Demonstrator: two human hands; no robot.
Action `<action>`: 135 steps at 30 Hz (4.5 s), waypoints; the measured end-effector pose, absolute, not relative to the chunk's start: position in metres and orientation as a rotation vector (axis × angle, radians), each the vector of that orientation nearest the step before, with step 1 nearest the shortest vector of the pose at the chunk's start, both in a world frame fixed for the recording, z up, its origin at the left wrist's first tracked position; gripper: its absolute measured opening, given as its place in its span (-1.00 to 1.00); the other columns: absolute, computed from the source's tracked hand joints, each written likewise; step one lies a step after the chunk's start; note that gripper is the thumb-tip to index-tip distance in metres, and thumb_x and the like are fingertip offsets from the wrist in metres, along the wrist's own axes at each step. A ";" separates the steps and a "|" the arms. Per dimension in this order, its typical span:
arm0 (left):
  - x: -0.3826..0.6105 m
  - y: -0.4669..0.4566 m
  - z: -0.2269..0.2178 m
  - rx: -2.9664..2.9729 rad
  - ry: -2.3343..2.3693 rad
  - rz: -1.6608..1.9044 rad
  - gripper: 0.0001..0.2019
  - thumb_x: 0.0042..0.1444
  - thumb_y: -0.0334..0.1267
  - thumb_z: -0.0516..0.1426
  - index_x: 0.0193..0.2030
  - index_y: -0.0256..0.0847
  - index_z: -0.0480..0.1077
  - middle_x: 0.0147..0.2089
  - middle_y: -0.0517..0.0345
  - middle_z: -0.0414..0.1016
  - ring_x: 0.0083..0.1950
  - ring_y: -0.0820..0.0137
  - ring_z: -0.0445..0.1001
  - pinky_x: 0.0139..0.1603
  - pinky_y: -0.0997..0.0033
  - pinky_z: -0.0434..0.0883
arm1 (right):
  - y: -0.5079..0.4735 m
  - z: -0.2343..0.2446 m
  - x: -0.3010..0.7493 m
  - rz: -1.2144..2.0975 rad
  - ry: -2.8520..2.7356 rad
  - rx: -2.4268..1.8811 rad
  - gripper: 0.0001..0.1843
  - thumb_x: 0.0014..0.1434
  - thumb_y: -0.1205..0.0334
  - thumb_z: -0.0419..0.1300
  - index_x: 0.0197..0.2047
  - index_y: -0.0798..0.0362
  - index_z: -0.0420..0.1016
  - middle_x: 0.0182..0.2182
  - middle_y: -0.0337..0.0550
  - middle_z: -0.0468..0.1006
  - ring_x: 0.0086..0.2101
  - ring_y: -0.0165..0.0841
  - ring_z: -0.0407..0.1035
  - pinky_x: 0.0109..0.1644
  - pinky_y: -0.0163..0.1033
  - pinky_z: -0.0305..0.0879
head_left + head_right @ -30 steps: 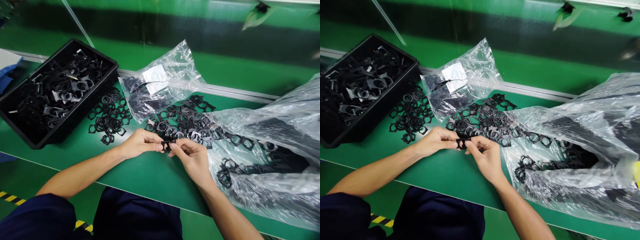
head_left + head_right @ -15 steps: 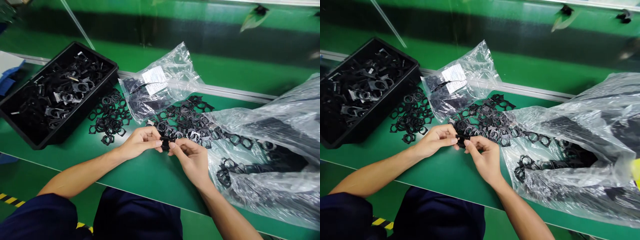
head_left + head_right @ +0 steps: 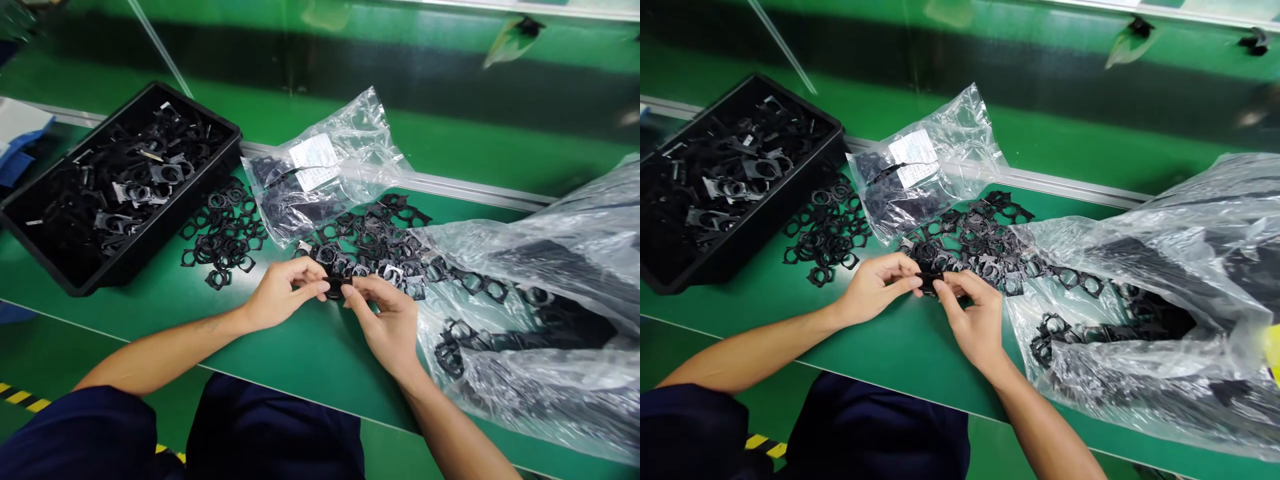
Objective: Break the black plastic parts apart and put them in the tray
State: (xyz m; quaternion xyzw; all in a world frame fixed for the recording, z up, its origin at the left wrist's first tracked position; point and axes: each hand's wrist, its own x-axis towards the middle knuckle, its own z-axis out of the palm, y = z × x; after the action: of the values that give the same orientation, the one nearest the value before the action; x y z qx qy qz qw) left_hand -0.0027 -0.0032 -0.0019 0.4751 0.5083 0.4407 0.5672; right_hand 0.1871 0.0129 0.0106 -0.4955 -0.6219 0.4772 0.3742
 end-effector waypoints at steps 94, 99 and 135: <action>-0.014 0.009 -0.001 0.584 0.826 0.879 -0.66 -0.08 -0.22 0.48 -0.19 -0.31 0.59 -0.30 0.07 0.66 -0.27 0.44 0.61 -0.14 0.48 0.53 | 0.019 0.017 0.189 1.688 -1.432 -1.203 -0.67 0.19 -0.06 0.36 -0.35 0.04 0.69 -0.50 -0.17 0.62 -0.47 -0.34 0.48 -0.31 -0.24 0.45; -0.014 0.009 0.001 0.535 0.813 0.845 -0.66 -0.07 -0.17 0.48 -0.22 -0.32 0.58 -0.30 0.07 0.65 -0.29 0.43 0.61 -0.15 0.42 0.56 | 0.021 0.020 0.189 1.739 -1.395 -1.168 -0.67 0.17 -0.08 0.38 -0.37 0.03 0.69 -0.49 -0.16 0.62 -0.44 -0.34 0.48 -0.28 -0.24 0.47; -0.009 0.005 0.001 0.876 1.007 0.986 -0.69 0.07 -0.06 0.38 -0.30 -0.27 0.49 -0.43 0.22 0.50 -0.41 0.49 0.51 -0.31 0.50 0.51 | 0.016 0.014 0.184 1.794 -1.119 -1.177 -0.76 -0.03 0.05 0.53 -0.32 -0.03 0.72 -0.41 -0.19 0.71 -0.45 -0.34 0.56 -0.27 -0.21 0.57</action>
State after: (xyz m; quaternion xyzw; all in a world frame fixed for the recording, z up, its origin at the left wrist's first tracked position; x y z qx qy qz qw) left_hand -0.0090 0.0052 0.0010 0.3896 0.4477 0.4382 0.6751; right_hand 0.1840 0.0161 0.0137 -0.4552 -0.4328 0.6935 0.3530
